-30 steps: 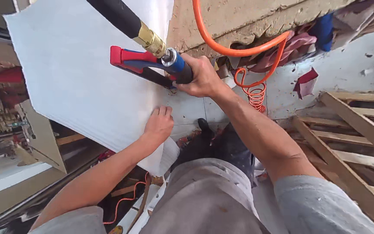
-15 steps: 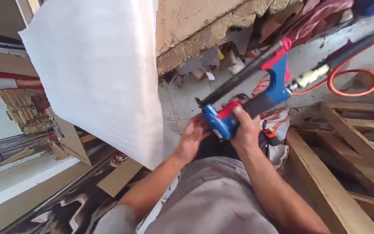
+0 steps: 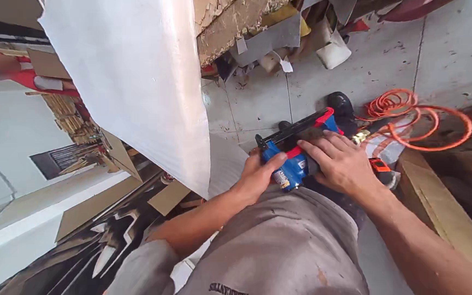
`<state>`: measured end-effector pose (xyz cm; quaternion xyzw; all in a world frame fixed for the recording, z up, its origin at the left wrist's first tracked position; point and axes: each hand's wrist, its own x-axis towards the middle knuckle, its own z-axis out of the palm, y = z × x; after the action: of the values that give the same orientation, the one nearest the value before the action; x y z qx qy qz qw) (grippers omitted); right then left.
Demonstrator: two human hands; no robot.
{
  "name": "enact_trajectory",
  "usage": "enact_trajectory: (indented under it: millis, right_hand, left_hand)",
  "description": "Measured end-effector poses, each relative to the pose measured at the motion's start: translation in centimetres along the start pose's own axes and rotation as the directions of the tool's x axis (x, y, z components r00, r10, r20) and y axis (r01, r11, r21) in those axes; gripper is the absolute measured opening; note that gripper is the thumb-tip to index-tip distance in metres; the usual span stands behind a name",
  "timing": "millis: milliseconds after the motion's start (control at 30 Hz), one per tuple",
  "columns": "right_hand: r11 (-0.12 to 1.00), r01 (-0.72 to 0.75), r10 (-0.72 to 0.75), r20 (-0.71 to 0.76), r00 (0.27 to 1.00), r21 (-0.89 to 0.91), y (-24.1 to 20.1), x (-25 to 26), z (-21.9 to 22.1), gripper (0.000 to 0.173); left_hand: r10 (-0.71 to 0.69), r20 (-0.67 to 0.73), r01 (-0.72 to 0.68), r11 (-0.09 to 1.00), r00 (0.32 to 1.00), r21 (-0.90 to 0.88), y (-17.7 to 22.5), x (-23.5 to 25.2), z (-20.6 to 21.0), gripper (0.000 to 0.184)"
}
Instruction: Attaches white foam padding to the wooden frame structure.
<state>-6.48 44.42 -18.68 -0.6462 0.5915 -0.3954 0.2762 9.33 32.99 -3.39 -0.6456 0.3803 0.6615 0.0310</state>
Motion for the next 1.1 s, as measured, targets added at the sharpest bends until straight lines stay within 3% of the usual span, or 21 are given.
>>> enact_trajectory:
  millis: [33,67,100,133,167,200,233,333,400,467,533,667,833,1100]
  right_hand:
    - [0.997,0.030,-0.031,0.020,0.999,0.074,0.5,0.8,0.1,0.051]
    - [0.985,0.016,-0.021,0.027,0.999,0.171,1.0,1.6,0.2,0.050]
    - [0.961,-0.031,0.025,0.025,0.999,0.274,1.0,2.5,0.5,0.049]
    - [0.921,-0.114,0.107,0.040,0.993,0.373,0.7,3.2,0.7,0.048]
    - [0.872,-0.191,0.193,0.042,0.980,0.450,0.2,4.1,1.2,0.044]
    - [0.825,-0.258,0.271,0.050,0.961,0.503,-0.3,5.1,1.9,0.037]
    - [0.776,-0.315,0.332,0.070,0.941,0.547,-0.9,6.0,2.6,0.030]
    - [0.726,-0.347,0.393,0.056,0.918,0.594,-1.9,9.0,4.5,0.028]
    - [0.732,-0.309,0.362,0.038,0.931,0.607,-2.2,11.0,5.4,0.030]
    - [0.736,-0.253,0.315,0.013,0.949,0.628,-2.0,13.0,6.1,0.032]
    - [0.735,-0.177,0.269,-0.042,0.962,0.655,-1.5,14.9,6.6,0.024]
    - [0.733,-0.049,0.158,-0.100,0.982,0.678,-0.1,17.9,7.1,0.028]
    - [0.756,-0.033,0.108,-0.075,0.991,0.654,-0.1,19.7,7.3,0.022]
    - [0.798,-0.006,0.038,-0.041,0.998,0.603,-2.1,16.0,9.3,0.024]
  left_hand:
    - [0.108,0.125,-0.135,0.963,0.986,0.231,0.1,-1.7,-2.2,0.041]
    - [0.224,0.260,-0.334,0.765,0.939,0.550,0.2,-3.2,-5.0,0.046]
    - [0.290,0.384,-0.473,0.370,0.876,0.800,0.4,-4.6,-8.0,0.051]
    - [0.288,0.482,-0.491,-0.044,0.828,0.870,0.3,-5.7,-11.0,0.055]
    - [0.239,0.559,-0.476,-0.326,0.794,0.817,0.0,-6.0,-13.7,0.058]
    - [0.167,0.616,-0.483,-0.479,0.770,0.733,-0.5,-6.0,-16.1,0.060]
    - [0.098,0.662,-0.517,-0.544,0.743,0.661,-1.1,-5.9,-17.8,0.060]
    - [-0.056,0.751,-0.644,-0.558,0.658,0.524,-2.8,-4.5,-18.7,0.064]
    - [-0.199,0.661,-0.645,-0.537,0.724,0.544,-3.5,-4.2,-17.3,0.072]
    - [-0.352,0.454,-0.574,-0.520,0.818,0.632,-3.3,-3.8,-15.7,0.078]
    - [-0.420,0.341,-0.530,-0.509,0.841,0.679,-3.2,-3.3,-15.0,0.080]
    - [-0.373,0.388,-0.536,-0.513,0.843,0.670,-3.5,-3.4,-15.5,0.080]
    - [-0.413,0.336,-0.513,-0.460,0.846,0.725,-4.2,-3.6,-15.1,0.080]
    - [-0.440,0.298,-0.492,-0.436,0.847,0.754,-4.5,-3.5,-14.8,0.081]
